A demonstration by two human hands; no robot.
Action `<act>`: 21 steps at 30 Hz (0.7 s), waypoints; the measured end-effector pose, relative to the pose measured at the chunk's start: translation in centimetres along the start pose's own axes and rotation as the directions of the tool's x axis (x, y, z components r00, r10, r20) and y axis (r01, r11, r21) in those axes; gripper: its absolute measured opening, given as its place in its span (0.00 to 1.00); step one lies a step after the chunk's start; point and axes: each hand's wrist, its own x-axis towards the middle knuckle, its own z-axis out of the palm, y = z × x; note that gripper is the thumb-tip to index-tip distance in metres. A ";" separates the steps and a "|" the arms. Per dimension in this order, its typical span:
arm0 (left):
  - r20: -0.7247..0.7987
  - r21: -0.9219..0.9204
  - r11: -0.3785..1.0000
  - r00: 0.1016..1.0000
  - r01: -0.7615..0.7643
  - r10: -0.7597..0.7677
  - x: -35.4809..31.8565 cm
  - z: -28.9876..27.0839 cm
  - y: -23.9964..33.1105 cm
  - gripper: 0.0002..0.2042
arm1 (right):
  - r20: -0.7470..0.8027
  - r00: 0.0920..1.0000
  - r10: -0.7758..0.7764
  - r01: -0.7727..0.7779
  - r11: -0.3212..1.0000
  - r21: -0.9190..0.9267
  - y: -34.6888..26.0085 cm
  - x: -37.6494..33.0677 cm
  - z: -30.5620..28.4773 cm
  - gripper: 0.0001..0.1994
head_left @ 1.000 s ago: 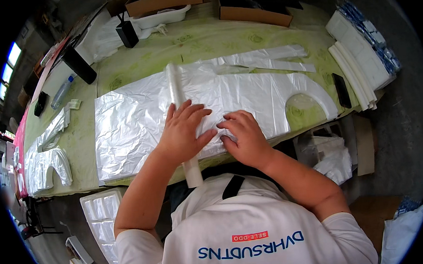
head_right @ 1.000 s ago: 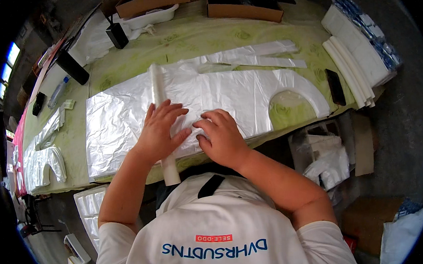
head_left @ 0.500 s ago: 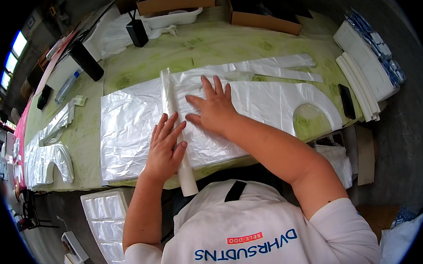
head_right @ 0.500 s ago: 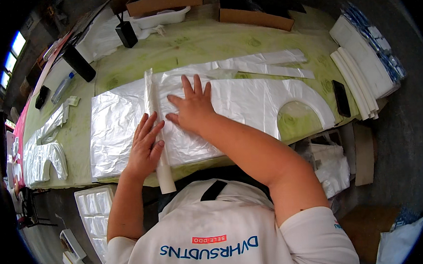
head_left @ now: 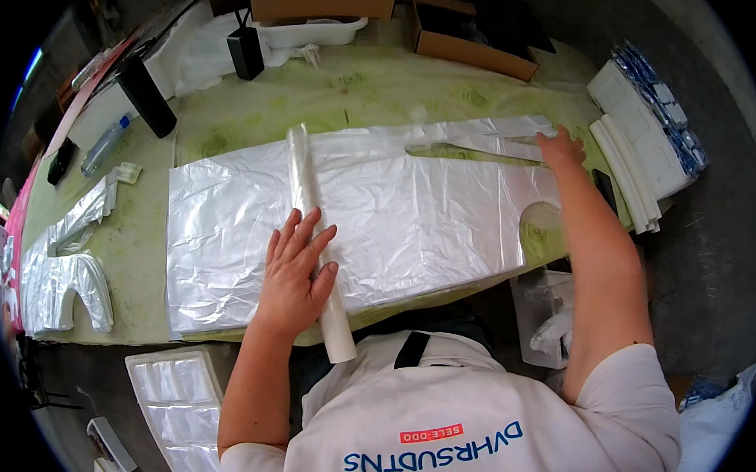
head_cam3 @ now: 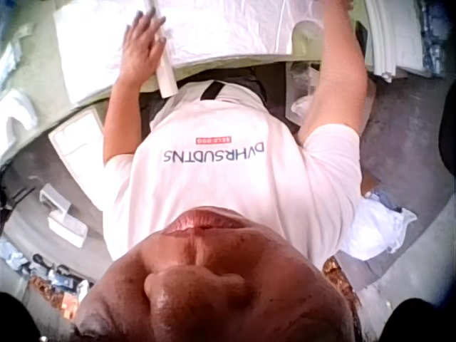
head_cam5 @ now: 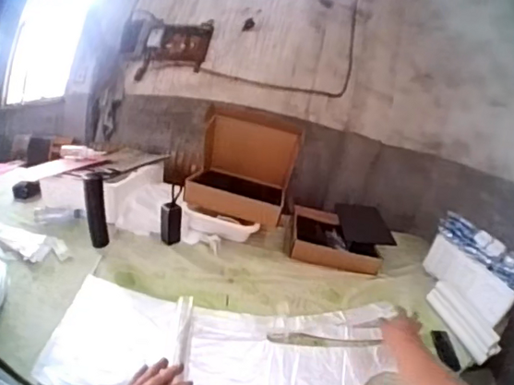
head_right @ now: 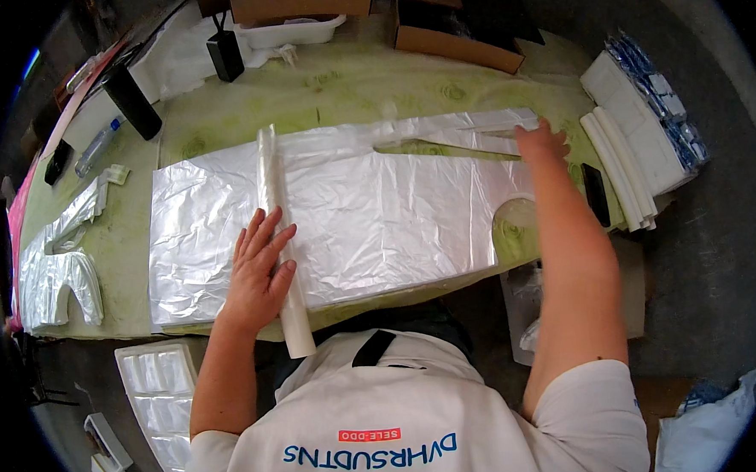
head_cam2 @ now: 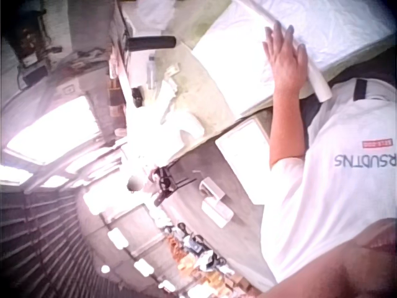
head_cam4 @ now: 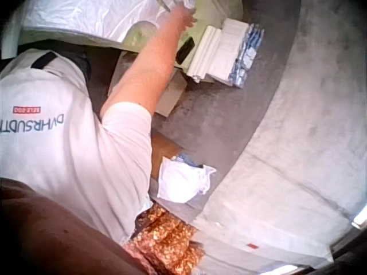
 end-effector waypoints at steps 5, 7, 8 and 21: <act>-0.004 -0.008 1.000 1.000 -0.001 0.001 -0.1 -0.4 0.1 0.22 | -0.155 0.707 -0.690 0.707 0.691 0.151 -3.9 -9.0 0.4 0.31; 0.002 0.000 1.000 1.000 -0.009 0.009 0.1 -0.4 0.1 0.22 | -0.071 0.504 -0.861 0.850 0.481 0.215 -7.4 -16.7 -0.2 0.28; 0.008 0.002 1.000 1.000 -0.019 0.019 0.2 -0.4 0.1 0.23 | -0.049 0.506 -0.861 0.846 0.485 0.222 -8.9 -19.2 0.6 0.27; 0.004 -0.007 1.000 1.000 -0.014 0.014 0.1 -0.3 0.0 0.22 | -0.025 0.338 -0.941 0.916 0.323 0.238 -9.0 -26.6 0.3 0.24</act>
